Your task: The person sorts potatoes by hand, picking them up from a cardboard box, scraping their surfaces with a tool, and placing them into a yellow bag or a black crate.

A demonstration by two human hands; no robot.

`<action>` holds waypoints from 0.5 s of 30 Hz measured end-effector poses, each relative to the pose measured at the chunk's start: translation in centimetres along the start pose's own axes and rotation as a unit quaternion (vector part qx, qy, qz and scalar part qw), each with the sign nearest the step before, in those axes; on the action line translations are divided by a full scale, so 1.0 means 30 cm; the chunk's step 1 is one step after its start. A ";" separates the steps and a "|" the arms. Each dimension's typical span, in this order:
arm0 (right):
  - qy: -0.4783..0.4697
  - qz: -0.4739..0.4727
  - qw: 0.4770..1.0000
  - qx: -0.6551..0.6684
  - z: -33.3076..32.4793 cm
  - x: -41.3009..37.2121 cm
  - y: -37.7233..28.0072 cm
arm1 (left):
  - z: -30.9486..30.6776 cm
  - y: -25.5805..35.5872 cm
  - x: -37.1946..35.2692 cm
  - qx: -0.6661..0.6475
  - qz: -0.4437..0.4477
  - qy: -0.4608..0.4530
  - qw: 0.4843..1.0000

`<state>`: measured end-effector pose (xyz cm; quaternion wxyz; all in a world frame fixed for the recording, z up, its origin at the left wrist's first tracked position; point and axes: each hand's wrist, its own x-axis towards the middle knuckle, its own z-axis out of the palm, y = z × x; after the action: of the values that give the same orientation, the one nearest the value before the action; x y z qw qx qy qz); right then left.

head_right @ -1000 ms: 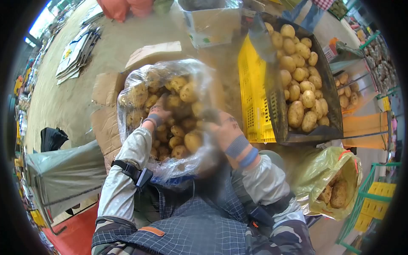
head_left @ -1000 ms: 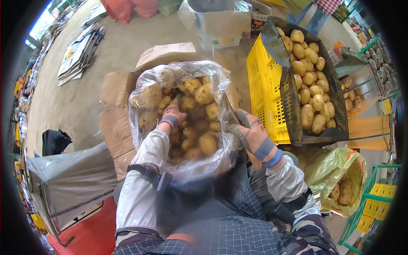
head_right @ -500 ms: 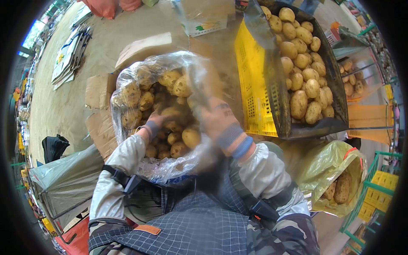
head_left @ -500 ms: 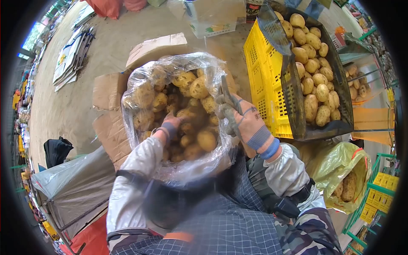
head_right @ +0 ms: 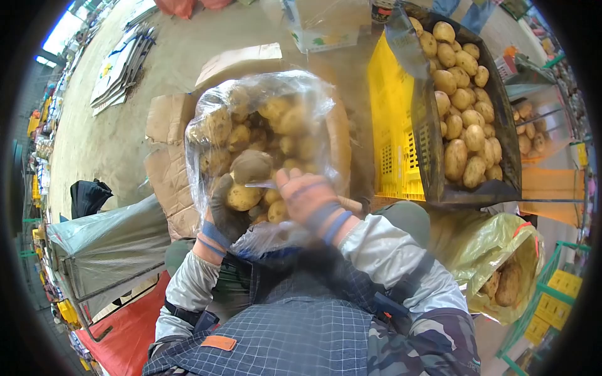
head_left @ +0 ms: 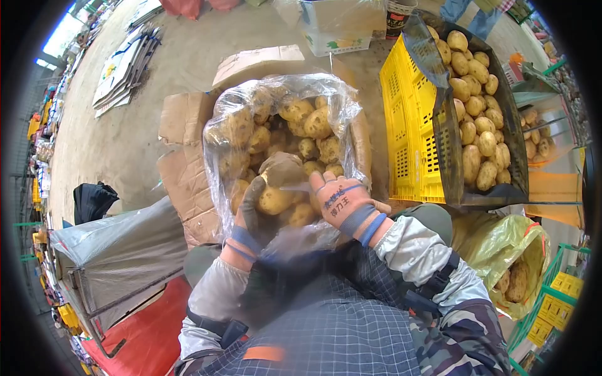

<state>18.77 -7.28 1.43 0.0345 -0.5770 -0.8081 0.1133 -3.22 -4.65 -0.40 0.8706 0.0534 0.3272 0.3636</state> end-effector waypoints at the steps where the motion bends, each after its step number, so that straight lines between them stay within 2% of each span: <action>1: -0.006 0.005 1.000 -0.016 0.006 0.007 -0.007 | -0.019 -0.001 -0.006 -0.007 -0.006 0.009 1.000; 7: -0.094 0.045 0.994 -0.043 0.030 0.080 -0.067 | -0.052 -0.014 -0.009 0.006 0.031 0.105 0.994; 10: -0.116 0.044 0.991 0.038 0.058 0.130 -0.086 | -0.068 0.004 -0.008 -0.002 0.043 0.140 0.989; 13: -0.138 0.051 0.988 0.055 0.106 0.191 -0.107 | -0.121 0.024 0.005 -0.003 0.052 0.175 0.983; 14: -0.186 0.081 0.975 0.087 0.087 0.216 -0.111 | -0.146 0.025 0.015 -0.004 0.054 0.185 0.981; 15: -0.184 0.099 0.976 0.065 0.112 0.238 -0.080 | -0.135 0.024 0.010 0.012 0.067 0.174 0.982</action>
<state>13.56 -1.78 -1.83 -0.0891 -0.6199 -0.7304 0.2726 -5.95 -4.51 -3.46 0.7734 0.0222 0.4735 0.4209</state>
